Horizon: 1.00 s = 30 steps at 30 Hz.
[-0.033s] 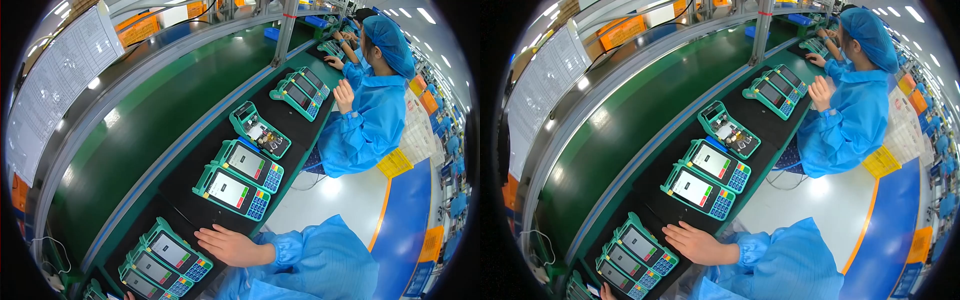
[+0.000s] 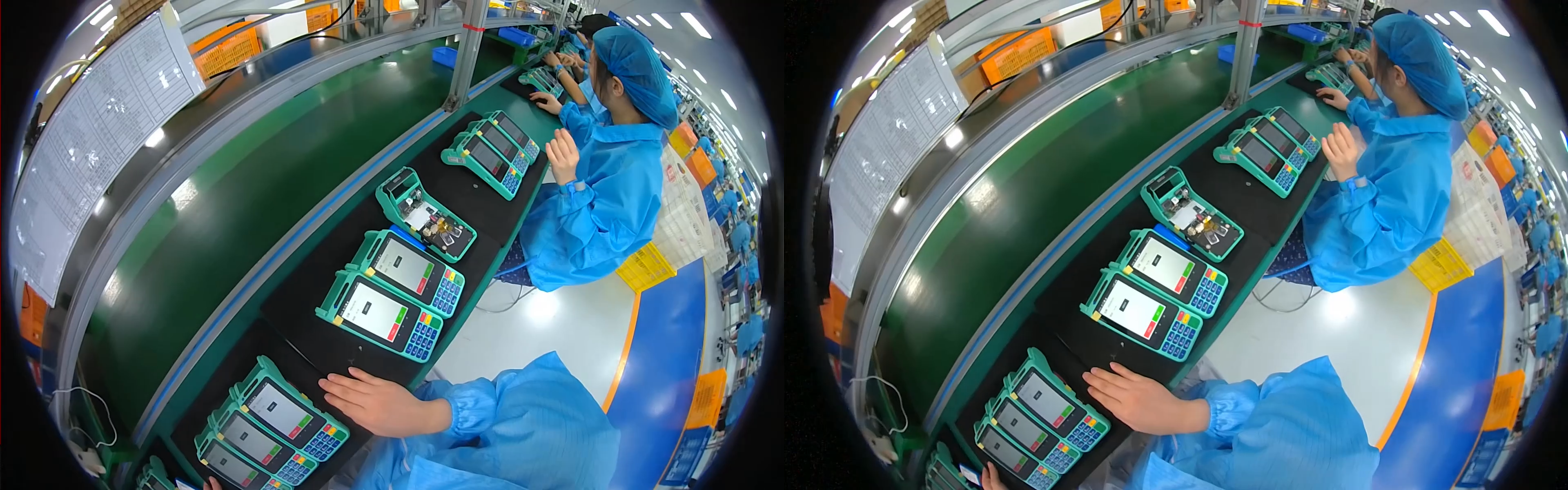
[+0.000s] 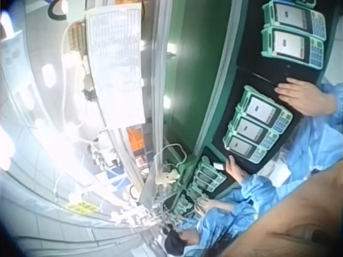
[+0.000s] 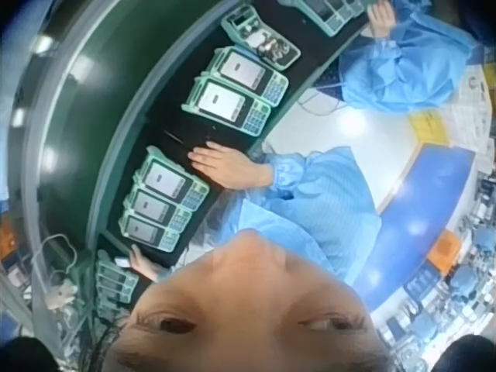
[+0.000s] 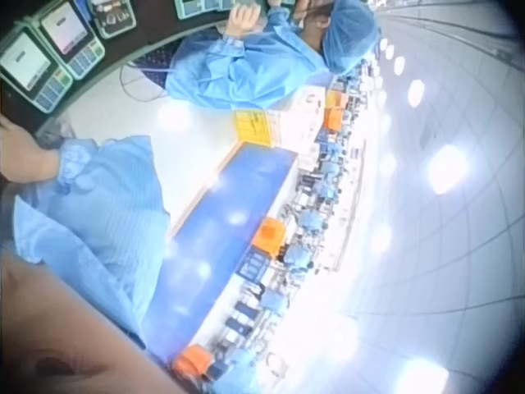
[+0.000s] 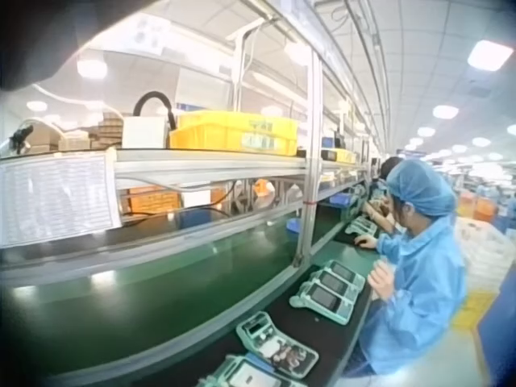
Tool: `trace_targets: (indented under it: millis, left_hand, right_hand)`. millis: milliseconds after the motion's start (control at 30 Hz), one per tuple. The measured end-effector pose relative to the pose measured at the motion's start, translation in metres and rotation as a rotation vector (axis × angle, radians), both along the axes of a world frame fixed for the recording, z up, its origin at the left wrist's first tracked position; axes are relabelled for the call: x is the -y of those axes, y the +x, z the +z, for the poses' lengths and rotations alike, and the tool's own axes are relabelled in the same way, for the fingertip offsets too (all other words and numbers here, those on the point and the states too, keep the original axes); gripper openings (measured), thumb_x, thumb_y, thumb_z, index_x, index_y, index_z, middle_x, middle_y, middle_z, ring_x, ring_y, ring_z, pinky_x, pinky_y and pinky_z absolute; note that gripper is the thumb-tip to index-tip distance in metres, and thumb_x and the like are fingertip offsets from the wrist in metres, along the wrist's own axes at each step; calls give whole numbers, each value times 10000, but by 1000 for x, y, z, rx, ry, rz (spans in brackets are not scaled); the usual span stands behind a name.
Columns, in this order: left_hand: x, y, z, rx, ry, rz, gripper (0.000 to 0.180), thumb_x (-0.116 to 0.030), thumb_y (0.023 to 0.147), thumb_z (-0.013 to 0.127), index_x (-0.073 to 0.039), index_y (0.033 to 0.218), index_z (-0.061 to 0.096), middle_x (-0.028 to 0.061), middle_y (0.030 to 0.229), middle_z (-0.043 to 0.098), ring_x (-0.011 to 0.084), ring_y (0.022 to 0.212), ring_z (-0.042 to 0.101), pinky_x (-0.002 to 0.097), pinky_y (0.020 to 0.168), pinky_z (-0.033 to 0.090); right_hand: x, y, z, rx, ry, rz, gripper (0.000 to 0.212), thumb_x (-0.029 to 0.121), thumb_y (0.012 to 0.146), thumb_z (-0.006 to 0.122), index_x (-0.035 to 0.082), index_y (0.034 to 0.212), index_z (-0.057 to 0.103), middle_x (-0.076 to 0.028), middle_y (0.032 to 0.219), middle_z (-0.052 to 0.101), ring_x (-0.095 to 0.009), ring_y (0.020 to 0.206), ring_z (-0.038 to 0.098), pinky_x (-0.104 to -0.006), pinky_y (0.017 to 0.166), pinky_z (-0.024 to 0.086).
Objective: The person tests handheld payment terminals along an assembly line by tapping the touchscreens, drawing across screen test grids by hand, and sliding groups of terminals along the workbench.
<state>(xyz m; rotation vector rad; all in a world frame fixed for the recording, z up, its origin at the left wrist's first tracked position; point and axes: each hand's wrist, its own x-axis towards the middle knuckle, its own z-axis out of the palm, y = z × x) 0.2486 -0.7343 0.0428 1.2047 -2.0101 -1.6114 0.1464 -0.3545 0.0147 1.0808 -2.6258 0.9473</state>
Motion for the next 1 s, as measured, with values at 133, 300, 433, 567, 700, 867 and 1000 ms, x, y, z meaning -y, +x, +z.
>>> trace_targets:
  millis: [133,300,433,567,700,867,1000]
  left_hand:
    - [-2,-1,2,10,6,51,512,-226,869,663,81,1252,515,210,1208,566,281,1026,524,381,913,425]
    - [-4,-1,5,-13,-5,70,555,-235,853,688,90,1259,496,209,1204,559,271,1041,523,364,927,424]
    - [-5,-1,6,-21,-9,85,591,-243,840,708,97,1265,481,208,1202,554,263,1053,523,350,938,423]
    - [-6,-2,6,-9,-11,96,627,-251,826,729,105,1271,466,207,1199,550,256,1065,522,337,950,421]
    - [-14,-4,17,5,-11,91,619,-237,848,700,138,1275,457,221,1152,588,265,998,571,340,883,462]
    - [-11,-8,24,11,5,48,573,-238,865,679,112,1271,478,213,1164,586,266,1003,556,357,889,452]
    - [-4,-8,8,6,44,2,528,-240,882,658,85,1266,500,206,1176,585,268,1007,541,374,895,442]
  right_hand:
    - [1,0,-4,-1,-9,16,446,112,858,470,-65,1266,499,-218,1424,406,-325,1348,376,-471,1110,282]
    - [-1,1,-5,4,5,20,448,117,871,471,-56,1283,487,-208,1430,401,-314,1353,370,-463,1112,281]
    - [-2,0,-4,11,28,33,430,119,876,475,-50,1271,500,-205,1428,405,-315,1346,380,-465,1105,294]
    - [-1,-2,-5,-11,-4,28,423,114,873,487,-52,1262,506,-204,1424,411,-317,1341,387,-465,1101,302]
    - [-3,1,-1,4,-4,27,415,111,872,501,-49,1255,512,-201,1415,425,-314,1335,396,-462,1099,308]
    - [-4,4,7,19,-26,-14,393,106,884,494,-34,1250,520,-188,1402,445,-300,1322,417,-446,1085,339]
    - [-3,8,8,6,-3,-53,393,95,870,512,-19,1246,526,-174,1395,457,-298,1311,431,-440,1076,355]
